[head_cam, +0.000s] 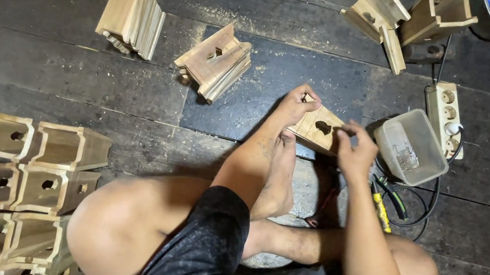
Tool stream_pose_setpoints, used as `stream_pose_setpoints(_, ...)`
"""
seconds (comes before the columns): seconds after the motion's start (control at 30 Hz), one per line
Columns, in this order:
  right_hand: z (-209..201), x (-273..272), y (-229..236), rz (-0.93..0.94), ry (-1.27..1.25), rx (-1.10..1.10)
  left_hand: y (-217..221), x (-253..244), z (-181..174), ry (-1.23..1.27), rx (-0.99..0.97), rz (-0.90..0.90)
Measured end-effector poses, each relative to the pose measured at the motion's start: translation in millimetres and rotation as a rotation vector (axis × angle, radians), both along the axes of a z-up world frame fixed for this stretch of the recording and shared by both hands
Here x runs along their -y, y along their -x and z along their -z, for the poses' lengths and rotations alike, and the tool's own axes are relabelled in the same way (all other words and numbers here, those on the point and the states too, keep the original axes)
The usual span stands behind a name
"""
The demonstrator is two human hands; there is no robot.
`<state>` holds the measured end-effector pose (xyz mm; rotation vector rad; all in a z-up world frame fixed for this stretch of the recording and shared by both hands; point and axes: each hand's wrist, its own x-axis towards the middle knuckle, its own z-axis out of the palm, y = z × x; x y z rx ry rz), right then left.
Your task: The person sits on the floor and assembles small wooden frames by hammering nails into pre-drilled holes. They repeatedly pick up a frame, insert a nail, and hammer it in place, then set the finished piece aside.
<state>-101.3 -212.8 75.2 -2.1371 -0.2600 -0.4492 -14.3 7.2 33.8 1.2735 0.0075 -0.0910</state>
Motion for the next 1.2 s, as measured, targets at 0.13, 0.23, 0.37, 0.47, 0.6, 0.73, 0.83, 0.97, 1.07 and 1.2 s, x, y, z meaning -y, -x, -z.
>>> stream_pose_setpoints(0.13, 29, -14, -11, 0.079, -0.103, -0.070, 16, -3, -25, -0.092, 0.014, 0.017)
stream_pose_setpoints(0.23, 35, -10, -1, 0.115, -0.174, -0.138, 11, 5, 2, -0.130, 0.002, 0.042)
stream_pose_setpoints(0.37, 8, -19, -2, 0.095, -0.276, -0.159, 18, -1, -21, -0.109, 0.006, 0.020)
stream_pose_setpoints(0.47, 15, -17, -6, 0.122, -0.211, -0.182, 12, -7, -20, -0.130, 0.007, 0.035)
stream_pose_setpoints(0.6, -18, -24, 11, 0.056, 0.123, -0.037, 13, -4, -19, -0.102, 0.004, 0.018)
stream_pose_setpoints(0.73, -23, -43, 2, -0.107, 0.232, -0.083, 4, -1, -4, -0.175, 0.013, 0.047)
stream_pose_setpoints(0.83, -15, -43, -8, -0.163, 0.212, -0.133, -21, 8, 29, -0.176, 0.007, 0.036)
stream_pose_setpoints(0.97, -31, -47, -7, -0.268, 0.264, -0.226, -12, 4, 14, -0.198, -0.016, 0.003)
stream_pose_setpoints(1.07, -42, -54, -6, -0.296, 0.248, -0.260, -3, -1, 5, -0.240, -0.029, 0.006)
stream_pose_setpoints(1.2, -51, -58, -1, -0.260, 0.214, -0.292, 2, 5, 2, -0.230, -0.057, 0.002)
